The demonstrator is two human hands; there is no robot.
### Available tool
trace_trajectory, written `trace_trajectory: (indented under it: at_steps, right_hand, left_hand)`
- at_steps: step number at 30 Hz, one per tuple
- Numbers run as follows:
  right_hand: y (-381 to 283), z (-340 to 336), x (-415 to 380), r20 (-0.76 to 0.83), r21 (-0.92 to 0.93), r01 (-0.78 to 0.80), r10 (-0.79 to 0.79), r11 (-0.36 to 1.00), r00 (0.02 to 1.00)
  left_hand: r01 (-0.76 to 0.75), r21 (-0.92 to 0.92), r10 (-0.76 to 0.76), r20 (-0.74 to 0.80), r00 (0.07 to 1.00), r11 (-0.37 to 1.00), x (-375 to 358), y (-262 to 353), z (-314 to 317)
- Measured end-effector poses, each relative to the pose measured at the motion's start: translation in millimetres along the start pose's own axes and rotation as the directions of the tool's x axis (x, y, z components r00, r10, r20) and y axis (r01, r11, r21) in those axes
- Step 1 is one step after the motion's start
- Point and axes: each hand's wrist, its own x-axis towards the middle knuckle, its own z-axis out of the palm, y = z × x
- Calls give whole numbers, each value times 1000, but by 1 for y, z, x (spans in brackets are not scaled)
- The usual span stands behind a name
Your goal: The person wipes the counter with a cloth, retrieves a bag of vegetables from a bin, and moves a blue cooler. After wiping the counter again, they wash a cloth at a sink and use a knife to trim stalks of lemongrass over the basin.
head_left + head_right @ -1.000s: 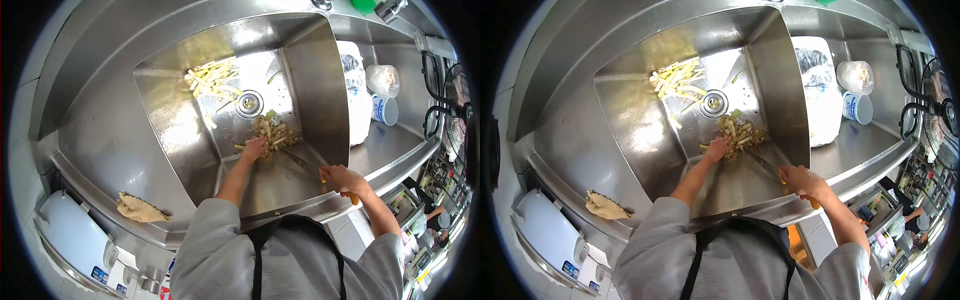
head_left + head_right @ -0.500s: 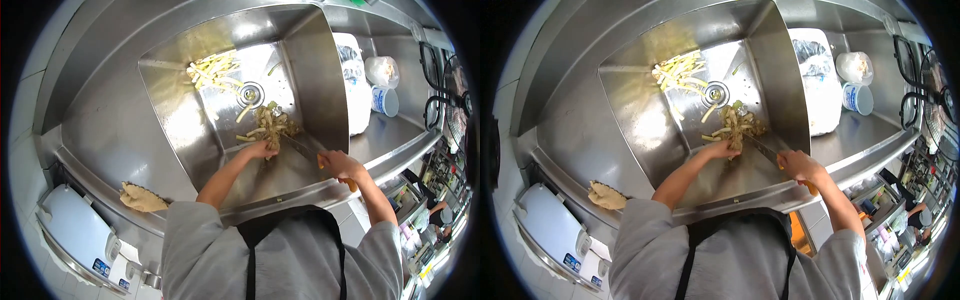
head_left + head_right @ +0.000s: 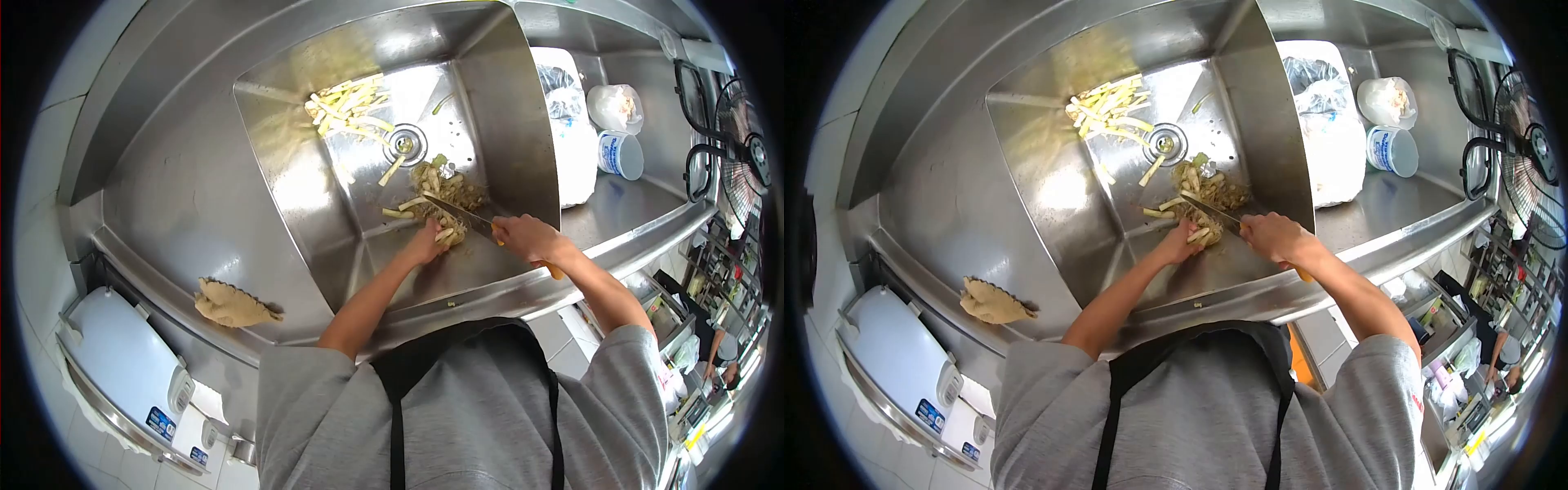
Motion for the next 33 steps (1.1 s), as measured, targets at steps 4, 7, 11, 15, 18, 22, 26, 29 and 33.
trace_trajectory:
  at_steps: [4,7,11,15,18,22,26,29,33]
  right_hand:
    - [4,1,5,38,-69,84,-82,994,996]
    - [8,0,6,127,-68,104,-95,992,987]
    - [4,-8,7,205,45,-55,44,997,978]
    - [4,-19,12,246,10,-13,10,1000,969]
    - [-3,-27,8,296,-37,-62,70,997,953]
    - [-5,-28,4,263,-51,-24,36,998,964]
    - [-5,-27,3,250,-28,-18,25,999,968]
    - [-11,-31,-2,265,-69,12,6,998,964]
    - [-11,-29,-1,263,-86,12,12,996,965]
  left_hand:
    - [28,57,-29,15,999,998,1,3,0]
    - [-8,66,7,19,1000,998,-1,4,-1]
    - [-49,76,49,-3,999,996,-1,2,0]
    - [-81,82,77,42,996,993,3,0,0]
    - [-109,93,106,35,994,990,7,-8,3]
    - [-144,74,143,27,989,987,6,-5,1]
    - [-68,82,63,57,996,994,5,4,-2]
    - [-55,94,50,58,997,994,8,1,0]
    - [-60,104,56,41,998,993,8,2,-1]
